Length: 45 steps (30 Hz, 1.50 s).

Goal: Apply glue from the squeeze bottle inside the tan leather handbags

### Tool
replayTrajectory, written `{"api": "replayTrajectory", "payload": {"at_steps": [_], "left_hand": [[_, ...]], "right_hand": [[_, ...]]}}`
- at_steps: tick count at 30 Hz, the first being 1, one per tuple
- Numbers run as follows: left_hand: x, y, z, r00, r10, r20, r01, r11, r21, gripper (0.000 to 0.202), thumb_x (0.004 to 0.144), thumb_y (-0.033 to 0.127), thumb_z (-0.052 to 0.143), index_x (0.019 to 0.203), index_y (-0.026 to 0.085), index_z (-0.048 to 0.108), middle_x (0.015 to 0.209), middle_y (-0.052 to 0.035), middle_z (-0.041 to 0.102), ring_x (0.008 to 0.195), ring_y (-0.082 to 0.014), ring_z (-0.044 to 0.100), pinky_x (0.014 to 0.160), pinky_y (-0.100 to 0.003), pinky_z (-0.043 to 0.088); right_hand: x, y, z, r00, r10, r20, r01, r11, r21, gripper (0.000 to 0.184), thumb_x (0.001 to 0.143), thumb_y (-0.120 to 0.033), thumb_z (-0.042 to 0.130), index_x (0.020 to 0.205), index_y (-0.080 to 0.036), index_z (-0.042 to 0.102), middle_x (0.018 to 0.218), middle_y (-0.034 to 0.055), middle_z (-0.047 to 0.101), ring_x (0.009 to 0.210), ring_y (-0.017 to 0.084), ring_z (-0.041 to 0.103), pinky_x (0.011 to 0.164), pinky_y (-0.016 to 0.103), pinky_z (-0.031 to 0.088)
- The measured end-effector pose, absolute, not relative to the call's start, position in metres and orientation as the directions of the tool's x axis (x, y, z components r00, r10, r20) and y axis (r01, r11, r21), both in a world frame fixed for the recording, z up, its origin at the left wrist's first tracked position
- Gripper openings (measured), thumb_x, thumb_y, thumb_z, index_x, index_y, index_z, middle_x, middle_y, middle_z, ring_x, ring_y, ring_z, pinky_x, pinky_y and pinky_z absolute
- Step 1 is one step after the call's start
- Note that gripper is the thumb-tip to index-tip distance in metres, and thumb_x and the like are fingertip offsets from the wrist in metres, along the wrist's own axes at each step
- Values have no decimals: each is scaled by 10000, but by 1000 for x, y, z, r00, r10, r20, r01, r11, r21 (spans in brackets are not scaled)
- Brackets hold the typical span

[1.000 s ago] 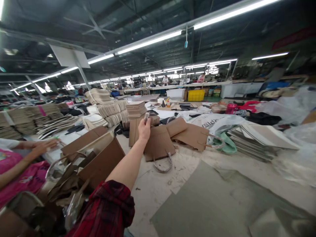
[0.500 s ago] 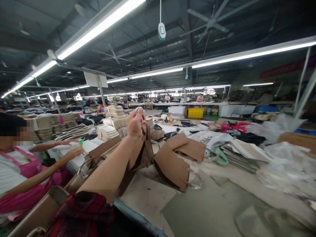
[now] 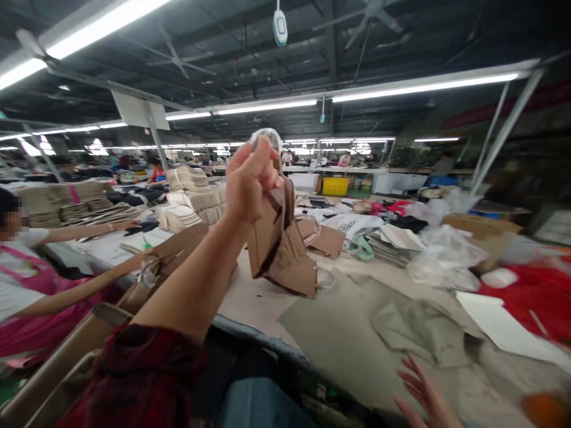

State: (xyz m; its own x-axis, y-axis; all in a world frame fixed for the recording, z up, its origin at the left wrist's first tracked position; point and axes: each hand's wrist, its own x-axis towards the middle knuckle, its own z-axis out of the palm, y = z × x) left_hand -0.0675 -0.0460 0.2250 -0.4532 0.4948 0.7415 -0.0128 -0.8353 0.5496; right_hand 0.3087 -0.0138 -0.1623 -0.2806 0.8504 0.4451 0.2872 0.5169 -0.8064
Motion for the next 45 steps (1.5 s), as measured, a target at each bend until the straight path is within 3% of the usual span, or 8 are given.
{"api": "replayTrajectory", "payload": {"at_steps": [3,9,16,24,28,33,39,45], "left_hand": [[-58,-72,216,-405,558,724,-40,-802,596,487,1074,266,284,705,137,573,490,107,157,347,0,233,496,-164,327],[-45,-77,152,-311,667,677,-166,-739,653,334,915,424,634,700,170,668,410,111,190,335,-31,167,416,-213,302],[-37,-59,78,-397,575,715,-83,-798,596,238,719,347,799,597,205,652,384,101,300,339,-55,234,456,-275,372],[-49,-36,7,-347,673,653,260,-600,757,124,674,258,795,637,218,683,578,28,612,520,-140,534,509,-268,405],[-32,-25,-3,-213,707,675,374,-579,725,138,698,261,797,631,212,687,586,22,590,544,-134,486,536,-273,377],[-7,-24,-1,-312,716,625,327,-536,778,280,694,389,818,588,209,632,557,23,528,536,-133,427,531,-287,351],[-3,-30,-14,-268,787,556,245,-502,829,449,644,568,822,553,209,568,523,33,467,492,-110,358,482,-296,288],[5,-43,-20,-303,816,492,245,-432,868,445,677,548,803,564,212,533,540,38,425,517,-115,341,497,-297,285]], "right_hand": [[296,-19,-152,-290,942,166,9,176,-984,739,895,-577,613,1522,-376,278,1446,131,505,1224,305,602,975,492,540],[265,-13,-92,-322,942,90,-392,-46,-919,814,821,-704,599,1500,-361,309,1416,133,558,1263,331,573,1013,567,473],[281,-30,-103,18,986,166,-121,167,-979,370,762,-528,772,926,-215,665,872,43,684,839,215,661,854,370,544],[315,-60,-162,-283,950,-131,392,-10,-920,571,692,-479,754,1162,-177,633,930,97,705,793,283,689,702,415,590],[320,-38,-133,-148,970,194,609,244,-755,782,738,-504,727,1407,-188,473,1385,177,550,1275,347,536,1080,520,441],[285,8,-145,-360,909,210,568,392,-724,939,648,-502,736,1468,-178,415,1496,182,451,1388,375,423,1130,524,395],[252,75,-227,-339,899,278,506,423,-751,440,668,-478,656,1052,-264,680,1229,192,647,1188,418,593,955,529,521],[243,79,-202,-285,916,282,359,374,-855,366,709,-430,554,992,-243,694,1238,131,656,1160,350,621,989,483,517]]}}
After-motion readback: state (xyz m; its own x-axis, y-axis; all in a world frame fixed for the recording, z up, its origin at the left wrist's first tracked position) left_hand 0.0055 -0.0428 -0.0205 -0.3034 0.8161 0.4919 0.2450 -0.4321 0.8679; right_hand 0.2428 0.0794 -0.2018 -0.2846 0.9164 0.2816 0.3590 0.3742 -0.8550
